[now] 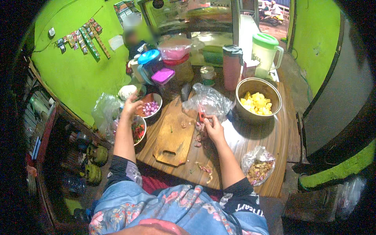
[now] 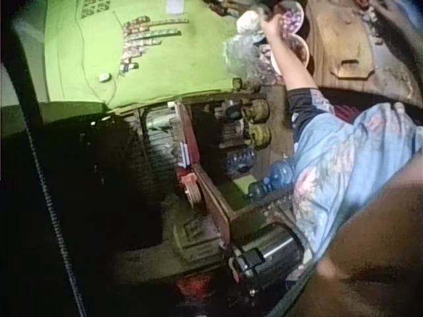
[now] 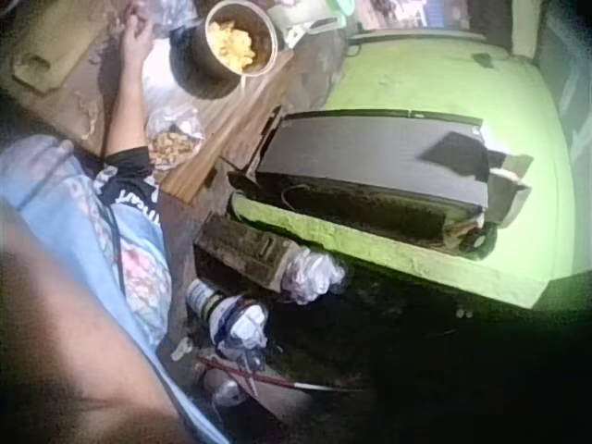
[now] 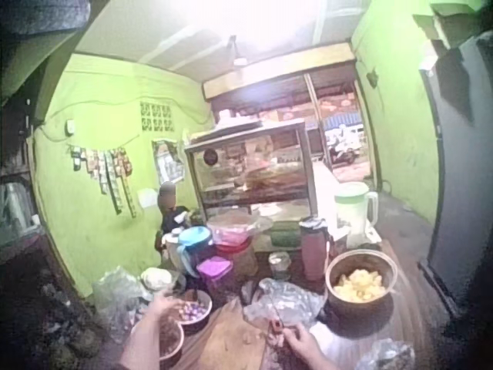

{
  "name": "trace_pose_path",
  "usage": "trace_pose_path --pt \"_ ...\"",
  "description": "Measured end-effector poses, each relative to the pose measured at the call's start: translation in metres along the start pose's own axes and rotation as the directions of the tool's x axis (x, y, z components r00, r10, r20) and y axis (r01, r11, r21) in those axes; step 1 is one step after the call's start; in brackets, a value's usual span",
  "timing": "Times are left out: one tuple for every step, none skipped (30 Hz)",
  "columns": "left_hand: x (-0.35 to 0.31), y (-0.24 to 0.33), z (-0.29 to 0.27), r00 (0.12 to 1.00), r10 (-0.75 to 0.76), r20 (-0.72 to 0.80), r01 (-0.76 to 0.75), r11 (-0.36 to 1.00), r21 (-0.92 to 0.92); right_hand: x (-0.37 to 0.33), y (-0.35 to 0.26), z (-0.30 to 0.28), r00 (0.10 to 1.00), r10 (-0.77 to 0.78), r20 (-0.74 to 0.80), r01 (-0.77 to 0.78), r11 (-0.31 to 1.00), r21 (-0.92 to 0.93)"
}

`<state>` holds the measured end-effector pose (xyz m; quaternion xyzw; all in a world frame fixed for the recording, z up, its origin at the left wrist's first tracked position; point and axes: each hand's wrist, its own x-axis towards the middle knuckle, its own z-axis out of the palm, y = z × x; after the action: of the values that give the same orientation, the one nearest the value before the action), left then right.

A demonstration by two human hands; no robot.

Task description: The person peels small shallots one by one using a knife on a wooden cutting board. The peeled shallots are placed on the board while the skins are discarded. Other ingredients such as red chilies, onions, and potatoes are visible nearby.

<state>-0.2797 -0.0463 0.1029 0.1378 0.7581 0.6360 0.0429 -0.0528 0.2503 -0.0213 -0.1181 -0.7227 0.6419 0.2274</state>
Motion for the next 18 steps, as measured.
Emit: trace_pose_path --pt "0.003 0.025 -0.006 0.999 0.014 -0.049 -0.015 1.000 -0.014 0.007 -0.003 0.001 1.000 -0.020 -0.019 0.020 1.000 0.012" --pt "-0.006 0.056 0.002 0.963 0.255 -0.083 -0.264 0.959 -0.108 0.005 -0.005 -0.004 0.999 -0.013 -0.045 0.013 1.000 0.002" --pt "-0.019 0.090 0.011 0.875 0.461 -0.146 -0.482 0.855 -0.189 0.000 -0.004 -0.008 0.998 0.005 -0.065 -0.006 1.000 -0.011" --pt "-0.034 0.123 0.019 0.830 0.536 -0.154 -0.557 0.805 -0.201 0.000 -0.003 -0.013 0.993 -0.013 -0.113 0.010 1.000 -0.028" --pt "-0.047 0.143 0.026 0.773 0.612 -0.168 -0.634 0.746 -0.202 0.007 0.017 -0.015 0.994 0.072 -0.080 -0.063 0.993 0.101" --pt "-0.057 0.140 0.025 0.780 0.619 -0.096 -0.626 0.763 -0.164 0.004 0.002 -0.012 0.985 0.172 -0.021 -0.160 0.950 0.269" --pt "-0.070 0.135 0.023 0.784 0.620 -0.023 -0.618 0.776 -0.126 -0.001 -0.013 -0.009 0.964 0.262 0.051 -0.259 0.869 0.421" --pt "-0.082 0.139 0.026 0.768 0.638 0.056 -0.633 0.769 -0.090 0.001 -0.014 -0.010 0.961 0.271 0.056 -0.267 0.853 0.449" --pt "-0.097 0.115 0.036 0.838 0.529 0.136 -0.516 0.848 -0.119 -0.003 -0.026 -0.010 0.959 0.279 0.035 -0.261 0.835 0.485" --pt "-0.096 0.082 0.044 0.593 0.747 0.300 -0.801 0.585 0.127 0.000 -0.018 -0.013 0.969 0.244 0.035 -0.229 0.842 0.488" --pt "-0.112 0.017 0.049 0.796 0.521 0.309 -0.606 0.696 0.385 0.003 -0.011 -0.014 0.969 0.241 0.048 -0.232 0.834 0.500" --pt "-0.138 0.021 0.069 0.813 0.405 0.418 -0.559 0.745 0.365 0.005 -0.006 -0.018 0.969 0.242 0.048 -0.233 0.831 0.506" --pt "-0.150 -0.005 0.075 0.771 0.454 0.446 -0.625 0.673 0.396 0.006 -0.005 -0.022 0.974 0.227 0.027 -0.213 0.859 0.466" --pt "-0.162 -0.031 0.075 0.817 0.412 0.403 -0.573 0.654 0.493 0.006 -0.013 -0.019 0.979 0.201 0.036 -0.193 0.855 0.482" --pt "-0.174 -0.052 0.075 0.863 0.358 0.356 -0.504 0.637 0.582 0.003 -0.021 -0.017 0.981 0.190 0.046 -0.188 0.848 0.496" --pt "-0.183 -0.060 0.076 0.849 0.419 0.322 -0.524 0.592 0.612 0.001 -0.029 -0.017 0.976 0.210 0.055 -0.207 0.828 0.522" --pt "-0.191 -0.064 0.075 0.832 0.472 0.293 -0.536 0.544 0.646 -0.001 -0.033 -0.015 0.970 0.236 0.067 -0.233 0.802 0.550" --pt "-0.195 -0.066 0.076 0.798 0.554 0.237 -0.565 0.550 0.615 0.003 -0.025 -0.018 0.971 0.231 0.067 -0.232 0.829 0.509"
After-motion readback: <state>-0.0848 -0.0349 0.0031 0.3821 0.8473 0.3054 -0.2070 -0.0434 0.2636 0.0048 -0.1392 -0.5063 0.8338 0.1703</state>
